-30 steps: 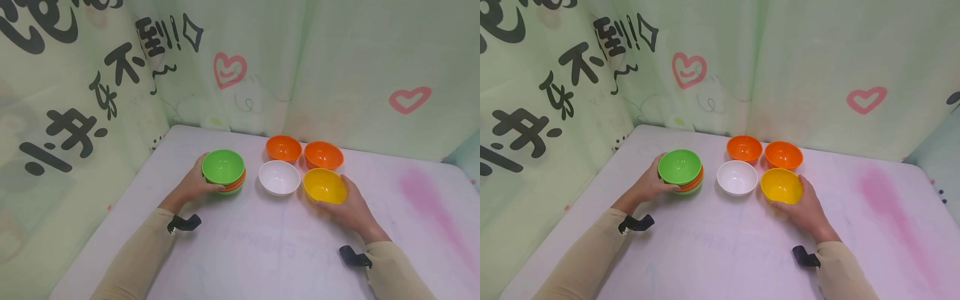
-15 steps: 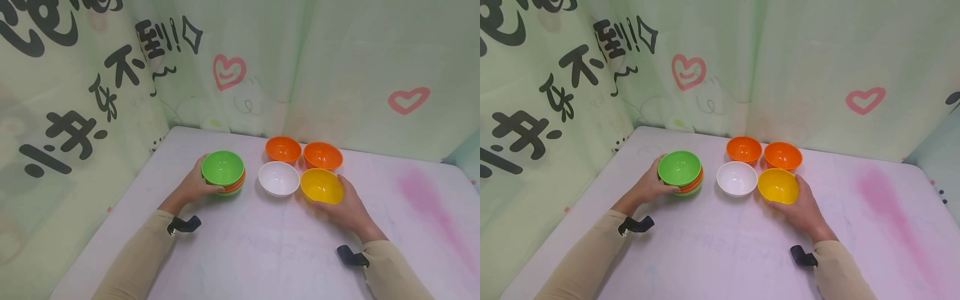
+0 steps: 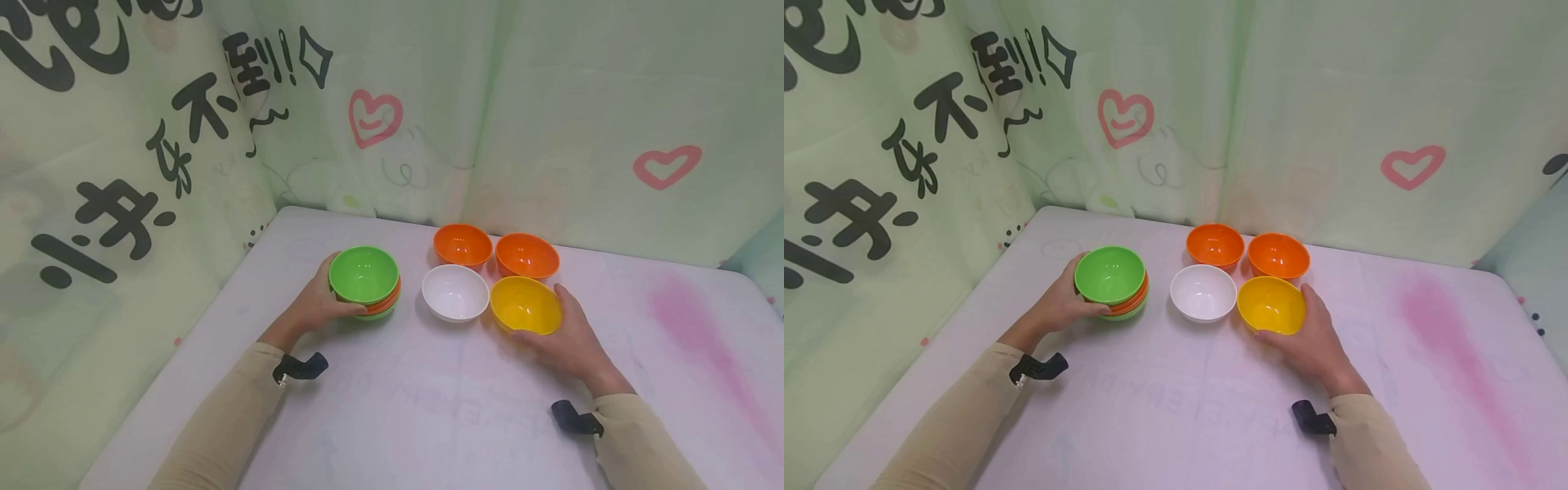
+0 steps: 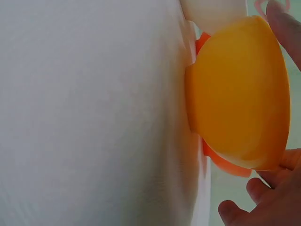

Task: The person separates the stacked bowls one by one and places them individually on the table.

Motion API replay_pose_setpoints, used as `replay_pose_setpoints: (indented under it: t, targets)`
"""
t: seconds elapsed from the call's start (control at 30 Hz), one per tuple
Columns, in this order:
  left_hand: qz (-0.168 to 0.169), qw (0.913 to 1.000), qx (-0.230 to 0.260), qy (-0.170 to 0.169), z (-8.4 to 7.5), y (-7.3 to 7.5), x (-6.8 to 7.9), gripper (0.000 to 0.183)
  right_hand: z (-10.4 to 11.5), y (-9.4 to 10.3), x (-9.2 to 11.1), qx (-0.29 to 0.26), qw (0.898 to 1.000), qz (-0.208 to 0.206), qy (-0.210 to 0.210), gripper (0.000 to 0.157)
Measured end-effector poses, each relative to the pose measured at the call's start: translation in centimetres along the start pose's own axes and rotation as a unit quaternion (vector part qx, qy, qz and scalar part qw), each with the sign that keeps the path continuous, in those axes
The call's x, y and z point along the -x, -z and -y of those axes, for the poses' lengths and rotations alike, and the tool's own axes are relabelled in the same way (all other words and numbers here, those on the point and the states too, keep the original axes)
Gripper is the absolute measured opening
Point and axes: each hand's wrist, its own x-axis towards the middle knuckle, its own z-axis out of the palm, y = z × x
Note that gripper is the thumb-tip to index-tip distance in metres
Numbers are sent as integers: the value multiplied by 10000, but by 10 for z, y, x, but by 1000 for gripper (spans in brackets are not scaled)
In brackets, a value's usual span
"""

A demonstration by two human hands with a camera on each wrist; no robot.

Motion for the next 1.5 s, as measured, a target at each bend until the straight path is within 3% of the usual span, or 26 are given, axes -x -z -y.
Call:
replay_pose_setpoints:
  t: [0.17,0.33,0.73,0.97,1.33,1.5]
  targets:
    - [-10,10000,-16,3,0,0,0,118,11,8,0,4,9986,-381,379,107]
    - [-27,9999,-145,52,-2,1,0,118,38,9,-4,-95,9961,-513,709,99]
    - [-27,10000,-58,-65,-1,-1,-2,116,107,-23,-19,-421,9882,-45,1472,99]
    - [-1,9999,-64,-147,-3,1,0,115,140,-54,-25,-552,9781,243,1994,97]
    - [192,9985,-249,-454,2,6,0,112,172,-95,-36,-177,9710,990,2170,96]
    - [286,9972,-186,-664,4,7,-2,106,178,-105,-43,-374,9663,1218,2235,101]
